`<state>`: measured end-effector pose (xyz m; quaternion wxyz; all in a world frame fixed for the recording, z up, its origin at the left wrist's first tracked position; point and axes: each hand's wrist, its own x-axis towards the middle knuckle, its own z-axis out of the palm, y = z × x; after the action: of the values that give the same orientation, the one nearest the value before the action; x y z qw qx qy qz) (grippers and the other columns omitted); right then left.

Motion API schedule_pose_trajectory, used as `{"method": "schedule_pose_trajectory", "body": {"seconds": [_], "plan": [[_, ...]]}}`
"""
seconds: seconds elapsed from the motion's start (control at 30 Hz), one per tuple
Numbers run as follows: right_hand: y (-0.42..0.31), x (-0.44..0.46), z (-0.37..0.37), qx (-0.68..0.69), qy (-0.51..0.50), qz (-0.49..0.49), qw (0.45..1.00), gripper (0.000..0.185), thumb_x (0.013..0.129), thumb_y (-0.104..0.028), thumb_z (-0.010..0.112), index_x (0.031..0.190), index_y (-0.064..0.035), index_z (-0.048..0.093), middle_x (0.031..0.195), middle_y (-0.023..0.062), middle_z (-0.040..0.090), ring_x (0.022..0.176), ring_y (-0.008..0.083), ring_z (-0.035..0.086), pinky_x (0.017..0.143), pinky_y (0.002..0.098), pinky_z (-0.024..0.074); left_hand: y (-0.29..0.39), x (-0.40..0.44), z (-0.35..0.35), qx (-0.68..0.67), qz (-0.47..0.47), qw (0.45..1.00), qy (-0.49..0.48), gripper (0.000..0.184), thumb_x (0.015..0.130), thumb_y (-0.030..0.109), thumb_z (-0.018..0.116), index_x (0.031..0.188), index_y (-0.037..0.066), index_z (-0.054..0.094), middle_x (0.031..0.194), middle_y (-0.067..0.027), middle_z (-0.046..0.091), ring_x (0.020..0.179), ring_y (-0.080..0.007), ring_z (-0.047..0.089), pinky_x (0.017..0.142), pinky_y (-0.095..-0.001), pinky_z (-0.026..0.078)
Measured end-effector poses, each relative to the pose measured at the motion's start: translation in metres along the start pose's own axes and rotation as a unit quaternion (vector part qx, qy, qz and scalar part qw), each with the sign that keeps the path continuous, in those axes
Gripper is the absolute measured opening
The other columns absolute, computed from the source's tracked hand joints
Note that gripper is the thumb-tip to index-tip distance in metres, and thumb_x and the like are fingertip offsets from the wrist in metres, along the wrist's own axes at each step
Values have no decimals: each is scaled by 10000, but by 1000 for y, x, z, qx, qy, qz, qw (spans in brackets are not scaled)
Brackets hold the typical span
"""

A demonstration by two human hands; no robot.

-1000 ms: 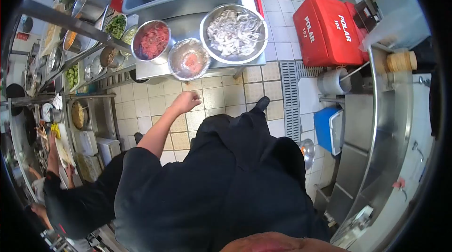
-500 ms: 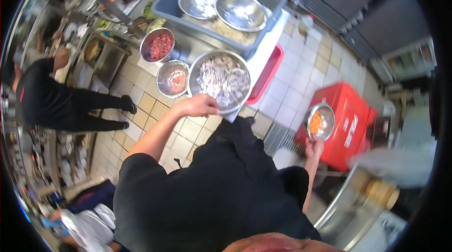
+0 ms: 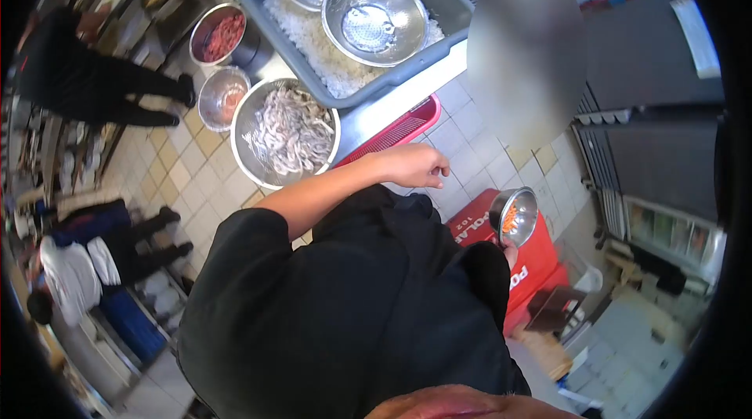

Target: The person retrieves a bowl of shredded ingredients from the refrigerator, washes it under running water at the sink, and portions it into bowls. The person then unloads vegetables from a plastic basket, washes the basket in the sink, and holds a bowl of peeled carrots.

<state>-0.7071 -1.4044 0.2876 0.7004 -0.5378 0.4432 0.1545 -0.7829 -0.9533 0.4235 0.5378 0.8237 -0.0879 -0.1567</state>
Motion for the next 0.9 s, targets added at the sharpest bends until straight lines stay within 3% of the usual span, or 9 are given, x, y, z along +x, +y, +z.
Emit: {"method": "schedule_pose_trajectory", "body": {"seconds": [0.1, 0.17, 0.3, 0.33, 0.43, 0.57, 0.67, 0.77, 0.9], "plan": [[-53, 85, 10, -33, -81, 53, 995, 295, 799, 5, 556, 1094, -4, 561, 889, 110, 660, 651, 225, 631, 593, 331, 580, -4, 48, 14, 11, -54, 997, 45, 322, 851, 231, 662, 1072, -2, 637, 925, -156, 656, 851, -294, 640, 763, -375, 491], [-83, 124, 43, -65, -111, 36, 991, 297, 796, -13, 563, 1092, -5, 564, 901, 119, 662, 672, 231, 635, 595, 351, 578, -10, 76, 25, -22, -76, 994, 76, 332, 859, 243, 658, 1082, -2, 636, 932, -163, 658, 866, -280, 642, 780, -368, 490], [-155, 141, 134, -152, -241, 19, 958, 277, 793, -56, 568, 1065, -9, 553, 900, 101, 640, 730, 246, 613, 635, 384, 539, -12, 143, 33, -73, -90, 983, 143, 361, 898, 279, 636, 1125, -2, 624, 972, -153, 669, 905, -234, 640, 788, -348, 496], [-163, 142, 158, -148, -228, -2, 962, 277, 803, -69, 554, 1073, -7, 562, 931, 137, 655, 756, 260, 648, 562, 394, 566, -17, 160, 35, -98, -98, 977, 159, 385, 908, 295, 629, 1155, 0, 612, 994, -140, 670, 909, -215, 639, 779, -332, 499], [-197, 139, 232, -187, -285, -2, 940, 327, 754, -34, 586, 1072, 4, 519, 958, 160, 621, 762, 287, 644, 550, 445, 581, -1, 210, 23, -272, -186, 926, 183, 524, 925, 338, 613, 1319, 17, 483, 1124, -130, 628, 930, -191, 633, 769, -315, 513], [-228, 115, 313, -209, -350, -46, 912, 478, 713, -18, 603, 1169, -20, 457, 973, 152, 613, 791, 285, 647, 491, 434, 588, 3, 287, -2, -408, -209, 838, 297, 863, 897, 432, 633, 1490, 34, 148, 1274, -159, 541, 866, -207, 633, 725, -356, 540], [-242, 126, 353, -234, -416, -25, 879, 547, 730, -21, 606, 1253, -39, 449, 990, 149, 616, 795, 275, 653, 477, 418, 587, -7, 352, -26, -449, -203, 814, 308, 679, 915, 379, 610, 1398, -10, 333, 1218, -182, 577, 864, -235, 672, 642, -356, 582], [-268, 141, 381, -266, -402, -99, 871, 551, 792, -70, 620, 1312, -46, 438, 1016, 157, 619, 735, 236, 659, 479, 395, 585, -41, 409, -40, -528, -213, 767, 296, 440, 880, 105, 522, 1277, -68, 438, 1088, -217, 631, 833, -319, 696, 659, -392, 609], [-332, 165, 394, -276, -428, -105, 855, 585, 844, -255, 670, 1338, -48, 435, 1041, 120, 620, 732, 191, 652, 521, 354, 579, -53, 465, -68, -529, -212, 777, 269, 392, 813, -2, 471, 1183, -135, 476, 1088, -231, 621, 922, -347, 663, 726, -486, 595]]}}
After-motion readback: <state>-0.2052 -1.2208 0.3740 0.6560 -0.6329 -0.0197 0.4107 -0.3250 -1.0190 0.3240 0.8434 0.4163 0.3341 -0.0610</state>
